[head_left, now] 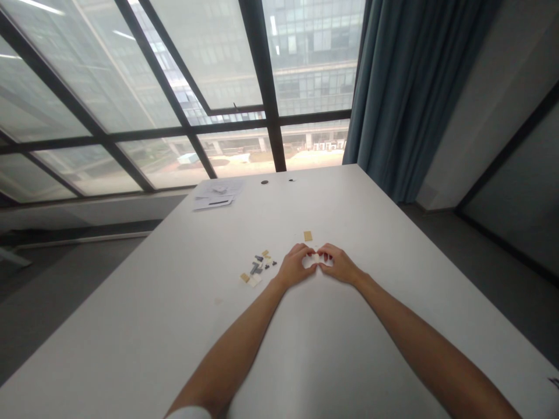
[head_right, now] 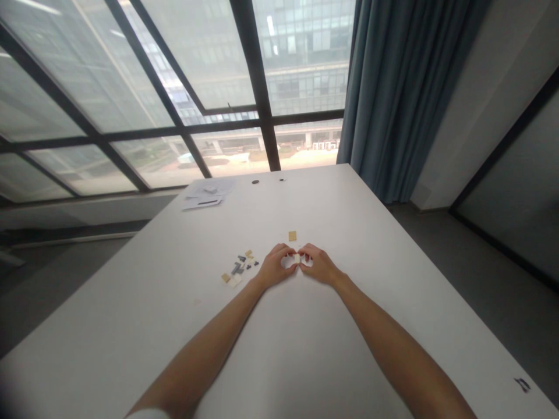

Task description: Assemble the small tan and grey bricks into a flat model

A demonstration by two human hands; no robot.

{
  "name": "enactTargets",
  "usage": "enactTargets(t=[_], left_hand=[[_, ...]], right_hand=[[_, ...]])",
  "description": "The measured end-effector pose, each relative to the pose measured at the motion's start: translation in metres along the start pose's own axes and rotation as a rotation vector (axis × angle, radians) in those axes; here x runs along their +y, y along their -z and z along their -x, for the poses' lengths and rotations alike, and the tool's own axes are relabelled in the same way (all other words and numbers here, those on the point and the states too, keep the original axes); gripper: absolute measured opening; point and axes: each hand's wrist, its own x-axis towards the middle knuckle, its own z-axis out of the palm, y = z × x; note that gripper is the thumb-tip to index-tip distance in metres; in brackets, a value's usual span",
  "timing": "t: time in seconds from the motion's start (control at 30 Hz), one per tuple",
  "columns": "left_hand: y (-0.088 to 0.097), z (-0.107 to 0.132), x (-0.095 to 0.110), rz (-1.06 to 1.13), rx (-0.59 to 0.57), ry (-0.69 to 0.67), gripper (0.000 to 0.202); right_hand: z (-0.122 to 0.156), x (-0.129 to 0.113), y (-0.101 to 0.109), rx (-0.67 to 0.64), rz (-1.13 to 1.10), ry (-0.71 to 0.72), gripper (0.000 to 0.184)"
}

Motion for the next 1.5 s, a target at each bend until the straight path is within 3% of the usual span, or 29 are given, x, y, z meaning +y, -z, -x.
enactTargets(t=[0.7,1.07,1.5], left_hand=[[-0.005,-0.001,-0.016,0.080,0.024,0.032,0.032],[-0.009,0.001,-0.023,0.032,-0.055,0.042,0.022],[-0.003,-0.002,-0.017,0.098,-0.034,0.120,0.017]], right_hand=[[0.000,0.007,-0.002,0.088,-0.008,0.019,0.020],[-0.001,0.016,-0.003,0.100,-0.019,-0.053,0.015],[0.000,0.018,-0.004,0.110,-0.009,-0.076,0.007]])
